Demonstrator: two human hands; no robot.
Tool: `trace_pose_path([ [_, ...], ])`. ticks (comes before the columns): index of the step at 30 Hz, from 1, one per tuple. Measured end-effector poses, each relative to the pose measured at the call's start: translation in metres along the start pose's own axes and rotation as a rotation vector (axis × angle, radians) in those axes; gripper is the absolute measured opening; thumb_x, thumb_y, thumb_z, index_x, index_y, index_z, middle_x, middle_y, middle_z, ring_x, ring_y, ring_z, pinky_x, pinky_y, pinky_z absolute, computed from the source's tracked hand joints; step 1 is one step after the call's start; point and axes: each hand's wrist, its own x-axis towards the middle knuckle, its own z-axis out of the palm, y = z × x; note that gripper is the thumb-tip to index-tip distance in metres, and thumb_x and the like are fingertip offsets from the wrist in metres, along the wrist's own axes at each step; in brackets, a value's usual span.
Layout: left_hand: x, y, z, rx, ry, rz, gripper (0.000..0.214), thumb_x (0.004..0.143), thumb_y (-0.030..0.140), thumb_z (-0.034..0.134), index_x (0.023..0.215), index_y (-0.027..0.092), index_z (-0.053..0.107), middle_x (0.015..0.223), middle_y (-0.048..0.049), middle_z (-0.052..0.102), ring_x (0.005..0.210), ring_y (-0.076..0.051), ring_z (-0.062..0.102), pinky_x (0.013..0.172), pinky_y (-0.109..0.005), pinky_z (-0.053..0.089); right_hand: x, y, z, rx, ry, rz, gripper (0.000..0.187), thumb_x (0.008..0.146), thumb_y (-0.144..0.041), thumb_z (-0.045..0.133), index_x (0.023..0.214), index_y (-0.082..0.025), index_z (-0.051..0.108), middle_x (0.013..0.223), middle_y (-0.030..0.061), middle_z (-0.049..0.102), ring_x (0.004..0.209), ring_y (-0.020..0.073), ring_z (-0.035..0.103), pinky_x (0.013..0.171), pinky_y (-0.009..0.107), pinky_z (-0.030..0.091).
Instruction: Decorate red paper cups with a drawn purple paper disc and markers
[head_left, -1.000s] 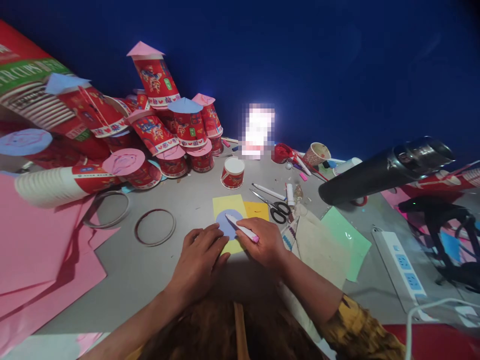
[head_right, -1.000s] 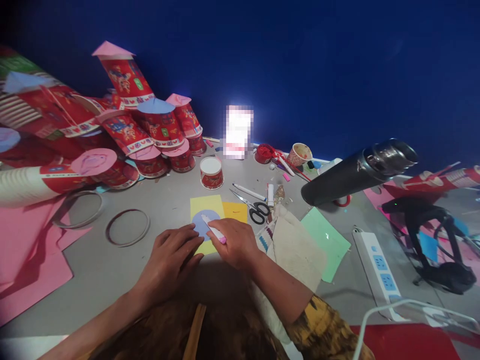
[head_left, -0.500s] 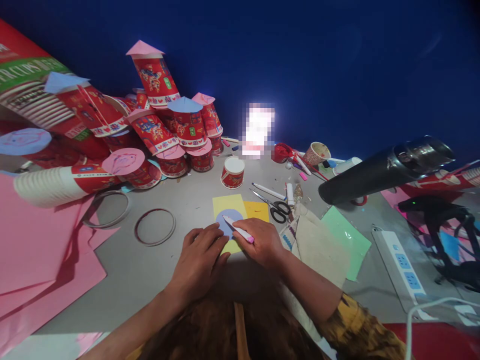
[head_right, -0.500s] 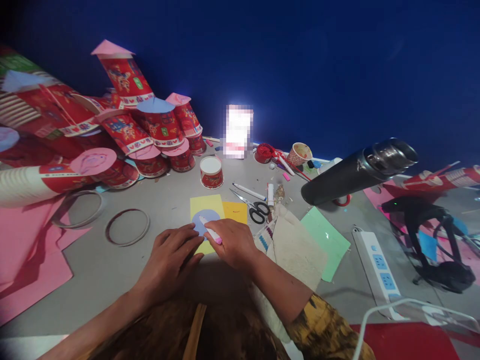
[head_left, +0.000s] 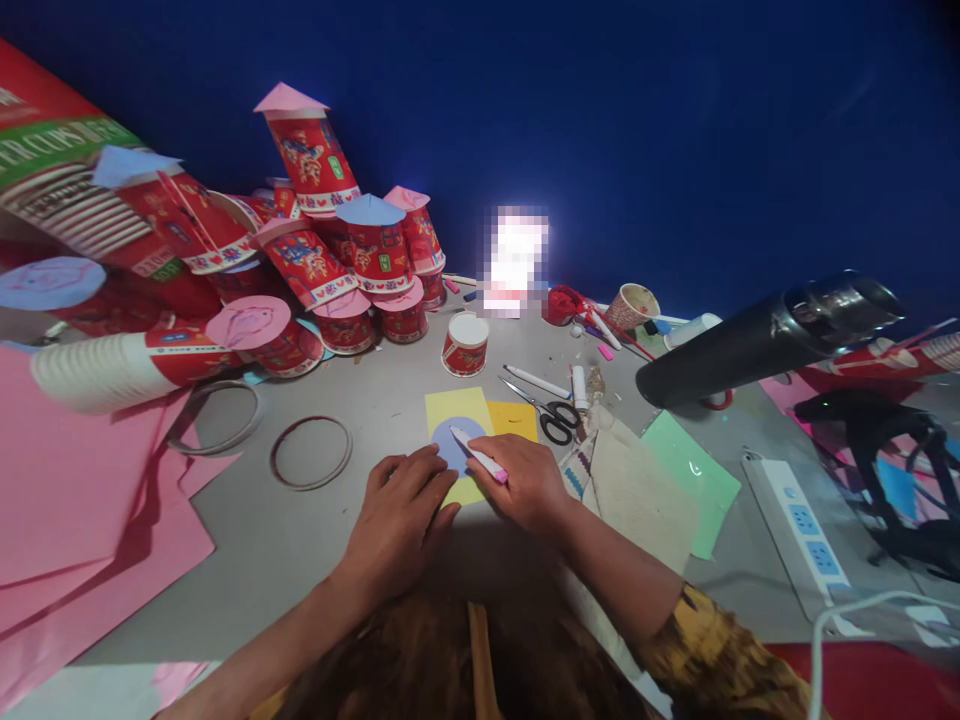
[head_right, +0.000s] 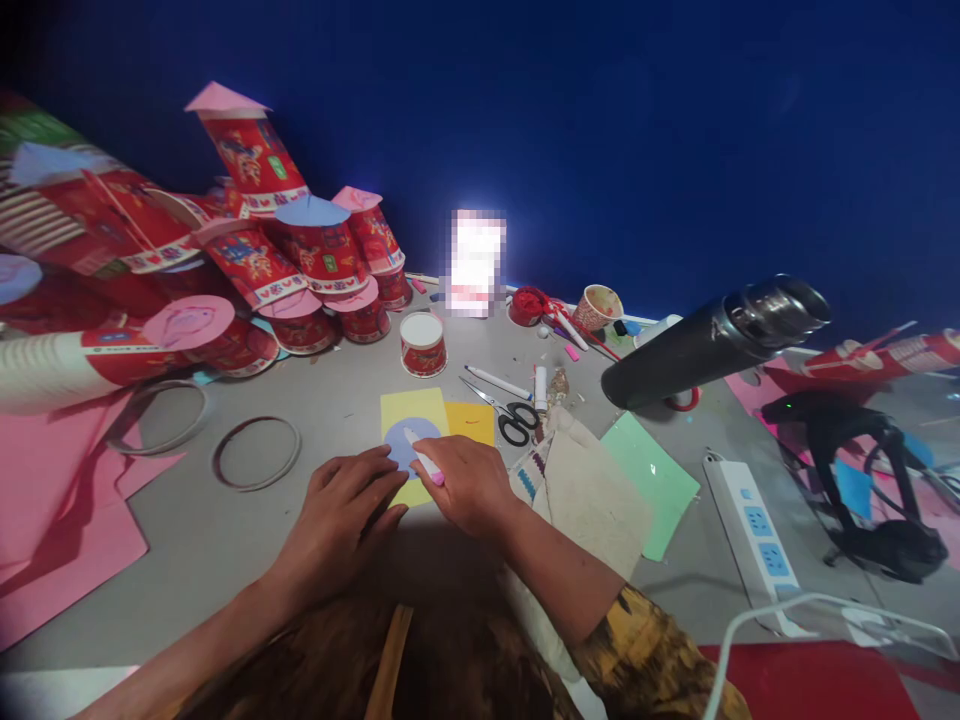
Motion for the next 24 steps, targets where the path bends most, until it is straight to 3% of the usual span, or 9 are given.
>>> trace_pose_path([
  [15, -0.0025, -0.0015, 0.0027, -0.025, -0.009, -0.032, 0.025, 0.104, 0.024, 0.055, 0.123, 0.02, 0.071, 0.117, -0.0125, 0.076, 0.127, -0.033, 0.066, 0.099, -0.049, 0.045, -0.0035, 0.0035, 0.0046, -0.006, -0.061, -0.024, 0.023, 0.108, -0.036, 0.06, 0.123, -0.022, 0.071, 0.105, 0.0081, 0.084, 0.09, 0.0217, 0.079, 0.079, 0.031, 0.058],
  [24, -0.0015, -0.0013, 0.0018, -0.011, -0.011, -0.014, 0.022, 0.104, 0.022, 0.056, 0.121, 0.016, 0.069, 0.116, -0.0133, 0.076, 0.126, -0.033, 0.066, 0.099, -0.048, 0.043, -0.005, 0.0005, 0.0013, -0.008, -0.02, -0.043, 0.024, 0.11, -0.036, 0.057, 0.121, -0.021, 0.071, 0.102, 0.008, 0.084, 0.088, 0.021, 0.079, 0.077, 0.03, 0.058],
])
